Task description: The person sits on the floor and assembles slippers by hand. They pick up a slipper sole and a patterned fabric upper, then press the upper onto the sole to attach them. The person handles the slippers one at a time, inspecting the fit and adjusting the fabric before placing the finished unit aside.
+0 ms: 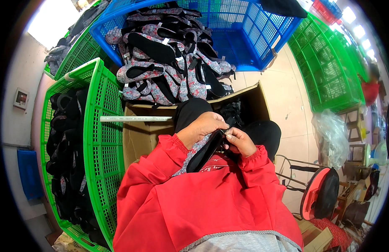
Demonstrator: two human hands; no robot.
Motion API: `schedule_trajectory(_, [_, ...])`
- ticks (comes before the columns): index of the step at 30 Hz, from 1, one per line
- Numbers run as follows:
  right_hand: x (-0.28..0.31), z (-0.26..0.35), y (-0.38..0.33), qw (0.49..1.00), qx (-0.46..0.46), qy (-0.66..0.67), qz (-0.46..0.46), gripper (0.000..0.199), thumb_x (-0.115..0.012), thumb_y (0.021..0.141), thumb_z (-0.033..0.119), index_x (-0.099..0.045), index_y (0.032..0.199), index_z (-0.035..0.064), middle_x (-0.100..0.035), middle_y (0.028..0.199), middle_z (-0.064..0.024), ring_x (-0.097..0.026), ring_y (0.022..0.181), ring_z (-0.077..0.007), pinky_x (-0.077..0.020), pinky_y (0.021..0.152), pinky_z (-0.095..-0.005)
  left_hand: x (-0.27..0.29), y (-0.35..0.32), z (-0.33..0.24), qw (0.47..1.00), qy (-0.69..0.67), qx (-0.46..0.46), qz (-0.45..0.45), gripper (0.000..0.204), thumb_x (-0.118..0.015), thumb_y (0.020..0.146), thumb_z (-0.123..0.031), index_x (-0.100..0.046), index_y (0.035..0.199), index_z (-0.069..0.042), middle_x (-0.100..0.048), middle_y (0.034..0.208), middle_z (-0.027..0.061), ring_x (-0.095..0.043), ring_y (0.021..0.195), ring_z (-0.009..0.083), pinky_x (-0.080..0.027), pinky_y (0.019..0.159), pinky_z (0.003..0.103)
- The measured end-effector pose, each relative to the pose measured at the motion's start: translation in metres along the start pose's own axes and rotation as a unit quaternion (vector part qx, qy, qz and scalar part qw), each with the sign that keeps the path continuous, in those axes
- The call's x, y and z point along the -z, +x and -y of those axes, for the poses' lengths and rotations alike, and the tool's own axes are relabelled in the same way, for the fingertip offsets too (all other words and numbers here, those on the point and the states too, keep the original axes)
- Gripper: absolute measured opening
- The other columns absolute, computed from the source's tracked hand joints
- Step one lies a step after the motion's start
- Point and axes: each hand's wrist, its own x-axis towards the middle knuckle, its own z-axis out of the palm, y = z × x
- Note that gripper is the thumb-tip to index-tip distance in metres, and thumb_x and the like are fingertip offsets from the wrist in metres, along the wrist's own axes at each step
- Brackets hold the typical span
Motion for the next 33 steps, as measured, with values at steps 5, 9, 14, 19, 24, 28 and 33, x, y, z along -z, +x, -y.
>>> schedule_trajectory(5, [0.002,-0.003,0.001,1.000,0.004,0.022,-0.005,0.015,-0.057,0.099,0.025,-0.057,0.100,0.0099,-0.061,0.073,-0.0025,-0.031,0.044,-0.0029,-0.0209,0.041,-0.0194,0.002,0.006,0.005,1.000,0.002,-0.012,0.003,0.015,-0.070,0.083,-0.014,-0.065,0.076,-0.002,-0.062,0.069,0.0035,-0.056,0.061,0.0108,-0.044,0.058,0.025])
schedule_trajectory(9, [0.008,-0.008,0.000,0.999,0.032,0.034,-0.001,0.016,-0.057,0.099,0.025,-0.056,0.102,0.0090,-0.062,0.074,-0.0045,-0.032,0.044,-0.0032,-0.0211,0.041,-0.0194,0.001,0.006,0.002,1.000,0.003,-0.022,-0.010,0.016,-0.068,0.087,-0.014,-0.065,0.077,-0.002,-0.063,0.071,0.0034,-0.057,0.064,0.0107,-0.045,0.060,0.024])
schedule_trajectory(14, [0.006,-0.005,-0.010,0.986,0.100,0.135,-0.013,0.021,-0.057,0.099,0.025,-0.053,0.109,0.0069,-0.064,0.082,-0.0083,-0.032,0.044,-0.0040,-0.0238,0.041,-0.0188,0.005,0.015,0.009,0.998,0.021,-0.065,0.001,0.028,-0.063,0.092,-0.014,-0.060,0.111,0.007,-0.066,0.090,0.0087,-0.059,0.074,0.0112,-0.048,0.070,0.023])
schedule_trajectory(19, [0.013,-0.004,-0.014,0.972,0.174,0.147,-0.059,0.029,-0.063,0.095,0.022,-0.053,0.118,0.0073,-0.063,0.086,-0.0072,-0.039,0.046,-0.0058,-0.0261,0.040,-0.0190,0.001,0.008,0.005,0.995,0.024,-0.101,-0.004,0.069,-0.053,0.092,-0.005,-0.020,0.151,0.007,-0.063,0.115,0.0173,-0.061,0.086,0.0128,-0.050,0.078,0.025])
schedule_trajectory(24, [0.010,0.008,-0.021,0.986,0.130,0.100,-0.038,0.025,-0.062,0.095,0.020,-0.053,0.116,0.0085,-0.056,0.075,-0.0025,-0.047,0.053,-0.0076,-0.0278,0.043,-0.0198,-0.011,-0.012,-0.001,0.922,0.293,-0.249,-0.046,0.064,-0.055,0.083,0.002,-0.041,0.145,-0.005,-0.061,0.118,0.0155,-0.063,0.093,0.0190,-0.050,0.082,0.029])
schedule_trajectory(28, [0.003,0.011,-0.023,0.990,0.125,0.067,0.005,0.030,-0.062,0.094,0.021,-0.051,0.117,0.0054,-0.059,0.088,-0.0063,-0.055,0.061,-0.0097,-0.0351,0.049,-0.0206,-0.027,-0.024,-0.013,0.692,0.571,-0.417,-0.145,0.055,-0.067,0.072,-0.004,-0.058,0.125,-0.008,-0.061,0.102,0.0091,-0.061,0.093,0.0287,-0.050,0.079,0.039])
schedule_trajectory(33, [-0.007,0.022,-0.026,0.988,0.135,0.071,0.033,0.032,-0.061,0.096,0.022,-0.049,0.118,0.0030,-0.063,0.097,-0.0104,-0.058,0.064,-0.0107,-0.0358,0.049,-0.0191,-0.029,-0.028,-0.012,0.653,0.613,-0.419,-0.145,0.035,-0.070,0.068,-0.011,-0.061,0.103,-0.010,-0.060,0.091,0.0068,-0.061,0.083,0.0272,-0.049,0.072,0.040])
